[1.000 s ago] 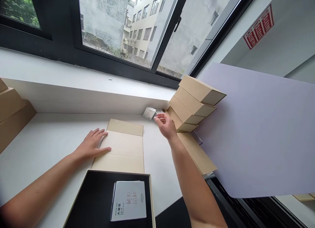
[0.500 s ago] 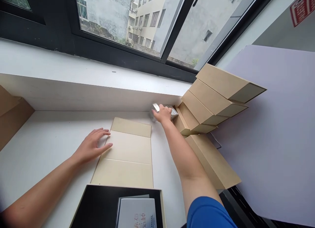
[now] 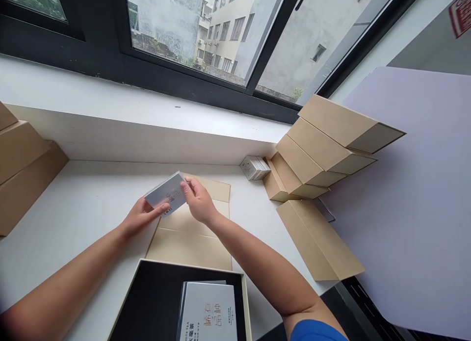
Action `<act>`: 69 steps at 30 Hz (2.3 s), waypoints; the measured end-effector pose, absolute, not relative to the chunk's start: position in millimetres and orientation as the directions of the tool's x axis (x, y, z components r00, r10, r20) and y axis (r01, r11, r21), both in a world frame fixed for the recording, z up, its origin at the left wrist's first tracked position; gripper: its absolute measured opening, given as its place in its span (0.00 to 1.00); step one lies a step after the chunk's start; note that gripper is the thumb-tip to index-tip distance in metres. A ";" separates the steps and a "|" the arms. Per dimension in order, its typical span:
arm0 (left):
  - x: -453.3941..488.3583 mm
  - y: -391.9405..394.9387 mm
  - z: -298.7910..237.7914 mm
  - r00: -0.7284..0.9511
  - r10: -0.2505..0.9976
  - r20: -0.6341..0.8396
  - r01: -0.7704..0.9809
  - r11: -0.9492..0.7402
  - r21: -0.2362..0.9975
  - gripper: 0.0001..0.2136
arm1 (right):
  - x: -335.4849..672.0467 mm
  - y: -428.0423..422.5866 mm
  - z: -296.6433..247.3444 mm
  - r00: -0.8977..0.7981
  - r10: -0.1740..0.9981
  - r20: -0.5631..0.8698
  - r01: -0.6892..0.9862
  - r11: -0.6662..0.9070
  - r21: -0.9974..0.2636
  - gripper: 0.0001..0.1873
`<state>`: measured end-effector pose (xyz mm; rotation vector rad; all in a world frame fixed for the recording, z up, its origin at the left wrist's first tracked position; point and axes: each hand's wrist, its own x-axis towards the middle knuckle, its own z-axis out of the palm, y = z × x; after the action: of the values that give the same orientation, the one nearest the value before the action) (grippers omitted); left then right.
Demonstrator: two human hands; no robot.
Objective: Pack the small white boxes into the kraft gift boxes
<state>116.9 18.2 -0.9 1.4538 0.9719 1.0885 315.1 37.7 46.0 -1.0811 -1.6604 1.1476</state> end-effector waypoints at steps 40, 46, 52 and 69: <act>108.4 25.6 8.6 0.091 0.991 -0.095 -0.196 0.111 0.974 0.26 | 493.5 147.7 1.6 0.090 0.835 0.543 0.992 -0.027 -0.123 0.17; 102.2 26.4 8.5 0.165 0.983 -0.082 -0.223 0.118 0.968 0.22 | 464.7 108.5 31.1 -0.123 0.696 0.707 0.968 0.243 -0.070 0.11; 98.5 23.6 26.4 0.363 0.930 -0.067 -0.302 0.185 0.935 0.22 | 391.9 55.9 82.3 -0.449 0.378 0.810 0.725 0.684 0.083 0.09; 134.2 -17.1 95.2 0.365 0.929 0.062 -0.552 0.162 0.818 0.28 | 327.1 -28.1 134.4 -0.421 0.890 0.176 0.793 0.455 -0.405 0.66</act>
<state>134.2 -17.1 95.2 0.8764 0.5244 1.1279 327.1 -28.1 134.4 -1.4234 -2.3459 0.3690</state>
